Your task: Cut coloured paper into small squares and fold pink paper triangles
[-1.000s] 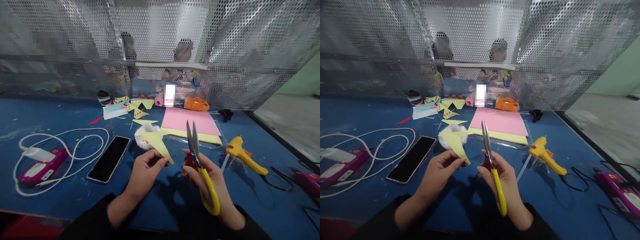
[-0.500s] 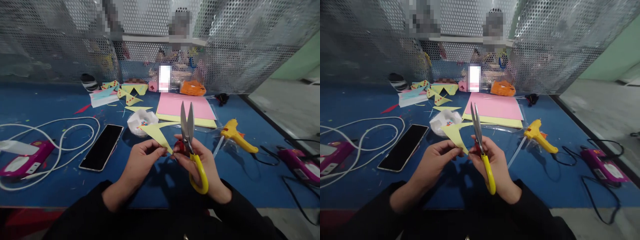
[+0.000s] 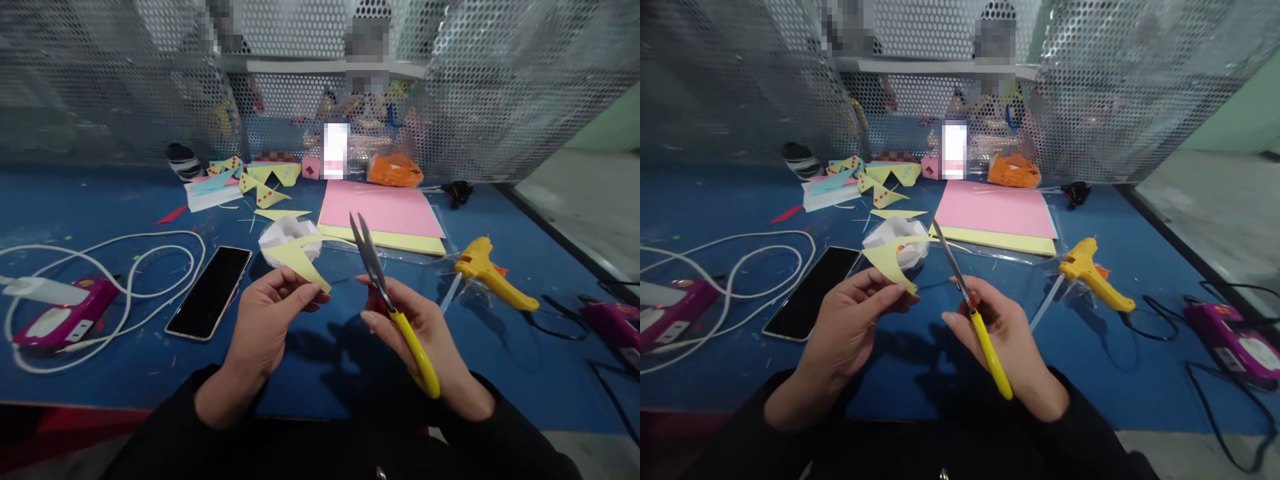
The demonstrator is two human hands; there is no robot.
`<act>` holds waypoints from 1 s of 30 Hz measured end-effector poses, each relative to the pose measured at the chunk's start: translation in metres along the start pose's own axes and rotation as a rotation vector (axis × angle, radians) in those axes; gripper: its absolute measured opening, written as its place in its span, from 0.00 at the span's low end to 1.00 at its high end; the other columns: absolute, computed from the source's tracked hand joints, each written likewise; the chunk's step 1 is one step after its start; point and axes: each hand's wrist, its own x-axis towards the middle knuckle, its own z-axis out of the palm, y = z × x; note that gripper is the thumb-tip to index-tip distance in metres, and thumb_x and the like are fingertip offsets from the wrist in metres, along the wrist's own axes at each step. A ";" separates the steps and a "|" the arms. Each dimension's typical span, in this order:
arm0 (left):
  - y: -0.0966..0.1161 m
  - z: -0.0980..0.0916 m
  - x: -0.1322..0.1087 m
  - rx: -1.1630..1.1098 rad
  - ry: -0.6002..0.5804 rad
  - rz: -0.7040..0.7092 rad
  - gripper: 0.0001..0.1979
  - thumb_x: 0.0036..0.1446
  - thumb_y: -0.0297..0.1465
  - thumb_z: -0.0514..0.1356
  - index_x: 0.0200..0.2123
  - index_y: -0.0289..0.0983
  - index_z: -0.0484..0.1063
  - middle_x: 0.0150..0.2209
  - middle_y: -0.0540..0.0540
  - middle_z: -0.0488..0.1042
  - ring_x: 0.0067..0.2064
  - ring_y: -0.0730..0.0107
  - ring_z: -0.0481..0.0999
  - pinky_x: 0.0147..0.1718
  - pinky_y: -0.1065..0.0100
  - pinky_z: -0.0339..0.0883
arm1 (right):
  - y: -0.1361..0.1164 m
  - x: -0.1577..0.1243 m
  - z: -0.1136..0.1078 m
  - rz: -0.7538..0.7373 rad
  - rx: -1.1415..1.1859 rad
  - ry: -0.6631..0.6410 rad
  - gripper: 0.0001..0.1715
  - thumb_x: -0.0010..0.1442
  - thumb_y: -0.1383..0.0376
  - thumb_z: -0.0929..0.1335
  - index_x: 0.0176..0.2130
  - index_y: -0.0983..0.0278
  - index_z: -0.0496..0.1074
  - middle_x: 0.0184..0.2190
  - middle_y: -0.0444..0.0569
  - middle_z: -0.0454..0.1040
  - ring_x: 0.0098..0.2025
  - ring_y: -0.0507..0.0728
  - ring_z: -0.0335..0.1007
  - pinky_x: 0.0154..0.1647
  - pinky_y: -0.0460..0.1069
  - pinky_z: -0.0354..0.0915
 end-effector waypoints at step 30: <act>0.000 -0.018 -0.007 -0.076 0.142 -0.016 0.05 0.44 0.26 0.72 0.27 0.35 0.80 0.27 0.50 0.79 0.29 0.76 0.76 0.30 0.77 0.72 | 0.005 -0.006 -0.002 -0.289 -0.667 -0.226 0.36 0.64 0.43 0.66 0.55 0.68 0.74 0.31 0.50 0.74 0.29 0.57 0.74 0.26 0.51 0.70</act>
